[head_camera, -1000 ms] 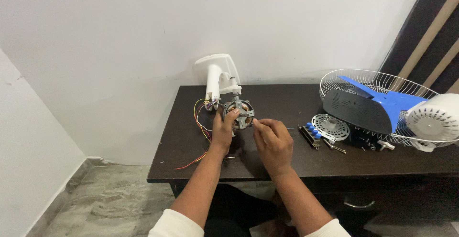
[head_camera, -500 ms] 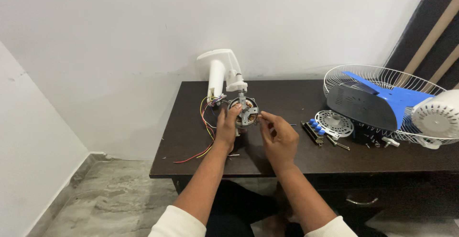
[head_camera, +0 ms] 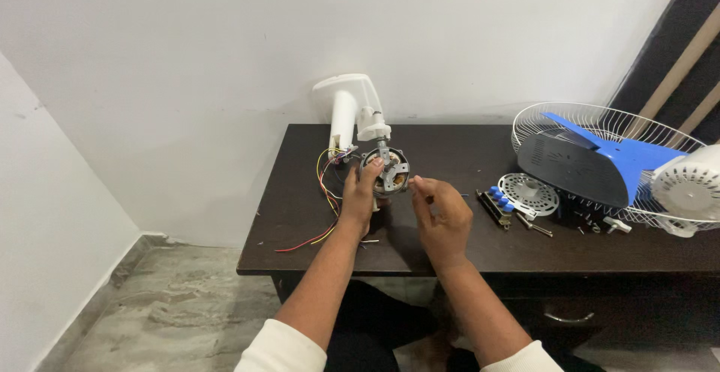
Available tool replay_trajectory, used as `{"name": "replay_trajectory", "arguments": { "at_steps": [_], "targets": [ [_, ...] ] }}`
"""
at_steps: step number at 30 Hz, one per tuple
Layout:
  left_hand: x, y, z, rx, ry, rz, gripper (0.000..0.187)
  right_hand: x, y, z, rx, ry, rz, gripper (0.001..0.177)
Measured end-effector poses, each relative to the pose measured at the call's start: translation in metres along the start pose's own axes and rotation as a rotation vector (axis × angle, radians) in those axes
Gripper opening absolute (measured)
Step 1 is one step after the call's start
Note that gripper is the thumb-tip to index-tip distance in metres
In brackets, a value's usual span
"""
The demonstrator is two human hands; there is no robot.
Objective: The person works on a disassembled electric fan motor, using a screwdriver to adjust internal components and a small tool to manipulate parts. The person handles the motor housing, wires, and a white plastic piece, then places the motor on the table to continue adjustments.
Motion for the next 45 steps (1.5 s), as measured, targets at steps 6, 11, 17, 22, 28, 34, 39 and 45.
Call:
{"name": "replay_trajectory", "arguments": {
  "at_steps": [6, 11, 17, 22, 28, 34, 39, 45],
  "targets": [
    [0.001, 0.0, -0.002, -0.012, -0.022, -0.054, 0.06, 0.0, -0.004, 0.003, 0.064, -0.017, 0.003, 0.012],
    [-0.001, 0.001, -0.002, -0.013, -0.008, -0.03, 0.058, -0.003, -0.003, 0.001, 0.091, -0.025, 0.006, 0.009],
    [-0.002, -0.002, -0.001, 0.073, -0.054, -0.033, 0.055, 0.0, 0.002, 0.001, 0.04, 0.006, -0.038, 0.009],
    [-0.005, -0.009, 0.002, 0.086, -0.112, 0.04, 0.058, 0.025, 0.042, 0.005, -0.075, 0.087, -0.452, 0.012],
    [0.005, -0.012, -0.008, 0.604, -0.31, 0.313, 0.073, 0.054, 0.082, -0.021, -0.41, 0.042, -0.78, 0.014],
    [0.016, -0.006, -0.015, 0.576, -0.378, 0.35, 0.099, 0.064, 0.087, -0.023, -0.517, 0.062, -0.785, 0.014],
    [0.008, -0.014, -0.022, 0.518, -0.485, 0.374, 0.093, 0.062, 0.086, -0.023, -0.655, 0.099, -0.806, 0.018],
    [0.008, -0.016, -0.022, 0.583, -0.447, 0.38, 0.091, 0.047, 0.063, -0.012, -0.558, 0.227, -0.677, 0.014]
  ]
}}
Point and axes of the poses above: each hand's wrist, its own x-axis away from the middle knuckle, its own z-axis out of the back of the hand, y = z × x, the point moved 8 cm from there along -x, towards the middle knuckle, and after that the axes turned 15 degrees about z, right-handed, at the moved point
